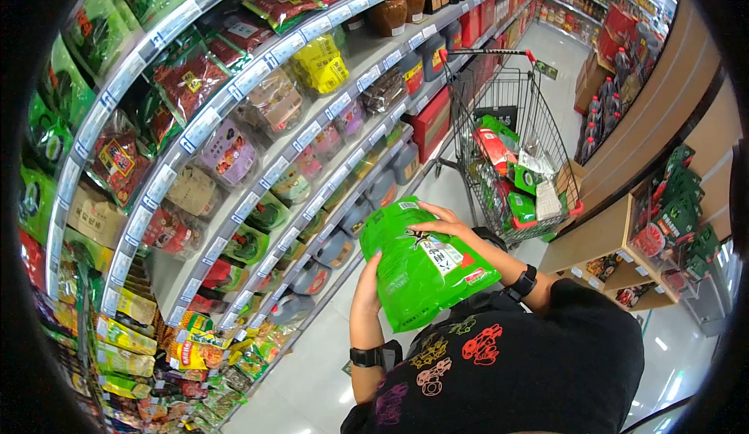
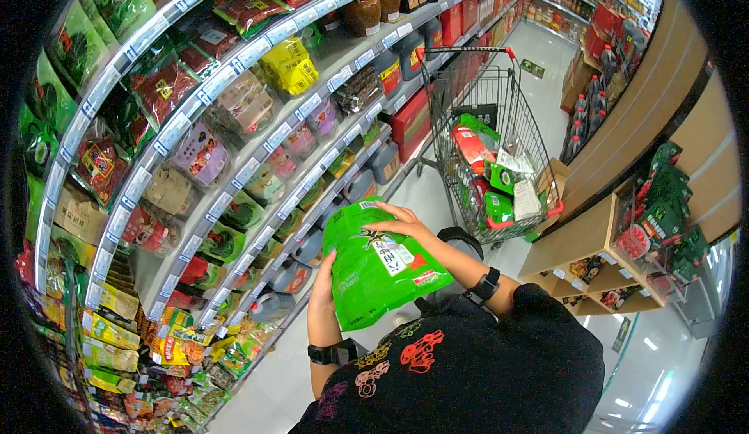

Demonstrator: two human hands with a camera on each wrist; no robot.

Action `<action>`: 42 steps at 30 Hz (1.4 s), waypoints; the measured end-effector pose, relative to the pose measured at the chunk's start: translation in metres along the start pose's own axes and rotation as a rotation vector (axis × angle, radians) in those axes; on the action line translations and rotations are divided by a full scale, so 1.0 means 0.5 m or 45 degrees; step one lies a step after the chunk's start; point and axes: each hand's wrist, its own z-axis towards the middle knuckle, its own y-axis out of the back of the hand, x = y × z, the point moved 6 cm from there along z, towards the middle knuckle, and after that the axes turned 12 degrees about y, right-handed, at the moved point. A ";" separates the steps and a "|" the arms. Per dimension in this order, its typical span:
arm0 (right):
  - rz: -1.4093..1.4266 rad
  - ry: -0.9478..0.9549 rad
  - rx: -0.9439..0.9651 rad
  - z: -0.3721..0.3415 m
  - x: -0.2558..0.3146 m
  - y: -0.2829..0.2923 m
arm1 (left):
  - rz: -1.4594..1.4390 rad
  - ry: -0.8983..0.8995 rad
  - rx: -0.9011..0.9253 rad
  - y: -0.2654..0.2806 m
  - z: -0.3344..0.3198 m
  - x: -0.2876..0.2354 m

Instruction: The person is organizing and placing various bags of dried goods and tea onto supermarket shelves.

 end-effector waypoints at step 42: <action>0.570 0.136 0.039 0.083 -0.027 -0.072 | 1.199 0.005 -0.491 0.109 -0.002 -0.108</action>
